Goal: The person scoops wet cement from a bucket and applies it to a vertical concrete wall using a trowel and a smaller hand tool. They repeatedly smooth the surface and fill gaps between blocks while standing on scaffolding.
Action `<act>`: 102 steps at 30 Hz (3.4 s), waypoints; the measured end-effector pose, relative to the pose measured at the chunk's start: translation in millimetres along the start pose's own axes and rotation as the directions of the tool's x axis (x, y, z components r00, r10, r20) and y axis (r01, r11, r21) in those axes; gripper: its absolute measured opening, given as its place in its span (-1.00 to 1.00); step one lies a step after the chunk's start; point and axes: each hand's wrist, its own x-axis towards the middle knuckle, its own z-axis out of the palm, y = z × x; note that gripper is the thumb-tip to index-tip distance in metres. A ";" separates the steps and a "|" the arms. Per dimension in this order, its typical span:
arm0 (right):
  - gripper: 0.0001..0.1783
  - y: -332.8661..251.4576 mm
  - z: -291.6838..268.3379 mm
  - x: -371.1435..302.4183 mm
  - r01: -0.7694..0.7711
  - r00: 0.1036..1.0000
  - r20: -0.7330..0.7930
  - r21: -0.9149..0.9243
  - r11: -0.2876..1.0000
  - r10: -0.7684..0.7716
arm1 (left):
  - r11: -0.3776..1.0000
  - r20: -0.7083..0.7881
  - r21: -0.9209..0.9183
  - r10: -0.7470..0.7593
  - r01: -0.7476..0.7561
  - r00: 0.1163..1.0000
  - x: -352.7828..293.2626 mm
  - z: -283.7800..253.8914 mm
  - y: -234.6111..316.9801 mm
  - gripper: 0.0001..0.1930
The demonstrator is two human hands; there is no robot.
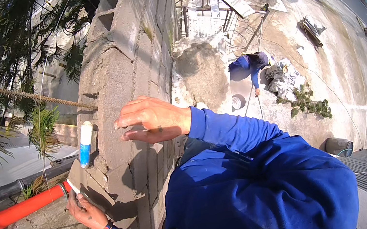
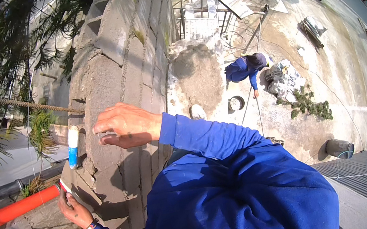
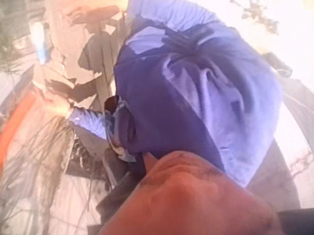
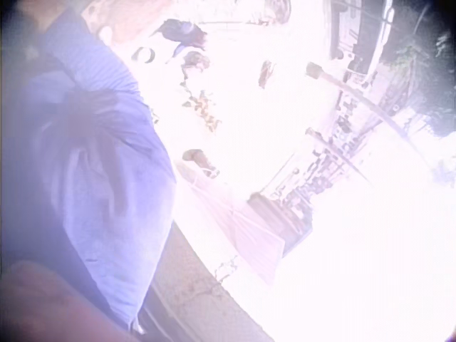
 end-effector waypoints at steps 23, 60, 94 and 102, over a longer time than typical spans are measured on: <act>-0.80 78.9 -108.0 -557.6 -0.457 -0.612 -0.053 0.838 -0.298 0.789 | 0.925 0.829 -0.336 0.380 -0.177 0.410 -7.2 412.4 225.0 -0.55; -0.54 450.8 -96.9 -480.7 -0.626 -0.772 0.030 0.135 -0.768 0.635 | 0.677 0.996 0.033 -0.081 -0.735 -0.029 -190.2 807.6 460.2 0.16; -0.60 437.2 -81.5 -496.9 -0.664 -0.744 0.018 0.098 -0.741 0.668 | 0.639 0.977 0.175 -0.205 -0.749 0.054 -214.9 824.1 490.0 0.07; -0.62 468.9 -25.9 -512.7 -0.618 -0.786 -0.091 0.115 -0.778 0.611 | 0.687 0.983 0.157 -0.175 -0.710 0.049 -173.2 777.4 371.5 -0.05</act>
